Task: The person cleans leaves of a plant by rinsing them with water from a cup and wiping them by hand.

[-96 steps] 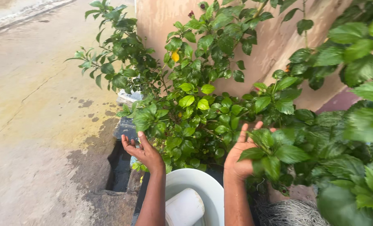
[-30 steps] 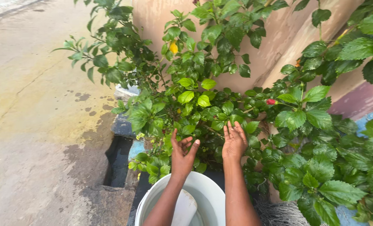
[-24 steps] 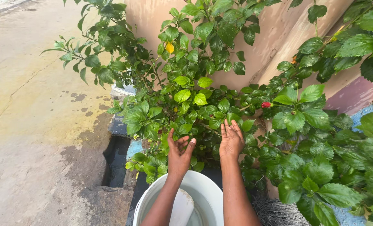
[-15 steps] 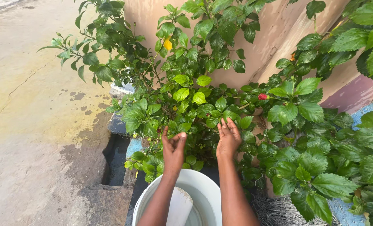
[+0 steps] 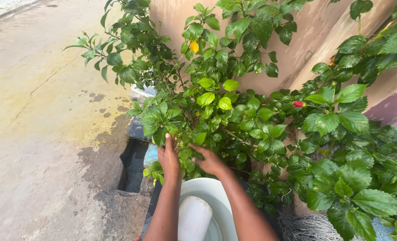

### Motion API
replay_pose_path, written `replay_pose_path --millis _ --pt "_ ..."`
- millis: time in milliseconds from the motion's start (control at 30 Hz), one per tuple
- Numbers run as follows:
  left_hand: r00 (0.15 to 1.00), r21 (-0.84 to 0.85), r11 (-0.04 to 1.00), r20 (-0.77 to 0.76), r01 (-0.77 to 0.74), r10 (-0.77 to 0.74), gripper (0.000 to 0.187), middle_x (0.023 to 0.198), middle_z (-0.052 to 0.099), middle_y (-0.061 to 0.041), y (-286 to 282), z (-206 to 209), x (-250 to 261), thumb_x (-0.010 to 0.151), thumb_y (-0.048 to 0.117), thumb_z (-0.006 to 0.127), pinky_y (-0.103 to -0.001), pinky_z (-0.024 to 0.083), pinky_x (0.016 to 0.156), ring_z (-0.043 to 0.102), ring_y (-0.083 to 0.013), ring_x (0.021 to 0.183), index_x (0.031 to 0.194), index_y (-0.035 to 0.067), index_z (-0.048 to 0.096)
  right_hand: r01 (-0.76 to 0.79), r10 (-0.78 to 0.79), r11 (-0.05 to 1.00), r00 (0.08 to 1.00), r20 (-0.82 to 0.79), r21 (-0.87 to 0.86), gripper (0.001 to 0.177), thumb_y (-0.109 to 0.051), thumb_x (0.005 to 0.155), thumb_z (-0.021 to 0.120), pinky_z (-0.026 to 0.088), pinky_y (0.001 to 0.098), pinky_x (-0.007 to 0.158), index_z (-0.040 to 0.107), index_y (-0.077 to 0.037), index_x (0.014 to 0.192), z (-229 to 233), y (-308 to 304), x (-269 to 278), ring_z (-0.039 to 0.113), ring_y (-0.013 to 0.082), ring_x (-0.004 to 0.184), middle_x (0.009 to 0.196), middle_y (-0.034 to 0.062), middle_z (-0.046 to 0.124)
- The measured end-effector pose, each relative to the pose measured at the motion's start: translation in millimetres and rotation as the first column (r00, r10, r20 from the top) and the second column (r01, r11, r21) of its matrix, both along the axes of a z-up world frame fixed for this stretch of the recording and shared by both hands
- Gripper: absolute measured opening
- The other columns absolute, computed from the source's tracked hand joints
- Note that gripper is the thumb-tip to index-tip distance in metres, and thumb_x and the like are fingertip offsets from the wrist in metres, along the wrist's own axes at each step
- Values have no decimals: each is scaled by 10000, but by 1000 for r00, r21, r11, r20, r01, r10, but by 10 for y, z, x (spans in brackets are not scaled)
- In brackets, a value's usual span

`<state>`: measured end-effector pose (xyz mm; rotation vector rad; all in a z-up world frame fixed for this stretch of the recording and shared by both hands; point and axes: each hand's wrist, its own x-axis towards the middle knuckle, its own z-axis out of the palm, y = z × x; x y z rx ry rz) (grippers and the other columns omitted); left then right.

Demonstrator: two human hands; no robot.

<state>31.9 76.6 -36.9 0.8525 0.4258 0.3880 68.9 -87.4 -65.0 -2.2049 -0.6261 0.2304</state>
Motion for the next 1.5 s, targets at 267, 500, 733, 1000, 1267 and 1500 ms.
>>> replay_pose_path --millis 267,500,733,1000,1267,1500 --pt "998 -57 998 -55 -15 11 615 1415 598 -161 123 72 -3 953 518 584 -465 421 1094 547 -313 1341 1353 55 524 663 -548 690 740 -389 290 461 -117 935 686 466 537 995 660 -167 1393 7 -385 281 620 232 1004 1335 117 735" --pt "993 188 979 -63 -82 96 698 1371 660 -236 59 -23 -26 902 527 647 -568 419 1068 569 -409 1246 1379 18 621 747 -316 272 665 -677 607 496 -36 934 665 484 469 925 566 -62 1419 -319 -843 583 672 187 1044 1256 87 699" --pt "600 450 650 -800 613 -13 973 1682 68 -310 -85 -289 21 923 732 571 -675 196 1142 54 -551 1525 1654 248 151 697 -241 180 715 -656 694 590 -50 963 624 434 442 987 469 -94 1531 -742 -1207 863 515 94 852 1352 26 672" --pt "447 433 151 -743 888 -498 1186 1651 304 -215 -245 -404 38 825 835 515 -433 269 1248 280 -329 1549 1639 97 68 577 -100 124 817 -568 807 555 -86 986 580 474 377 967 439 -69 1523 -274 -945 643 636 181 1165 1354 76 651" --pt "383 465 -19 -753 885 -535 1239 1647 209 -234 -314 -207 28 908 711 536 -389 282 1242 367 -317 1514 1535 59 -310 515 -25 67 857 -514 855 549 -70 992 572 514 483 1076 413 -29 1517 -45 -802 549 610 251 1238 1385 125 589" --pt "624 522 349 -587 779 -516 1276 1574 390 -288 -517 -111 146 970 487 609 -385 314 1224 450 -374 1440 1467 68 -489 564 -14 139 823 -568 814 591 -139 986 547 435 724 1046 364 -133 1548 103 -787 450 519 232 1330 1524 52 478"
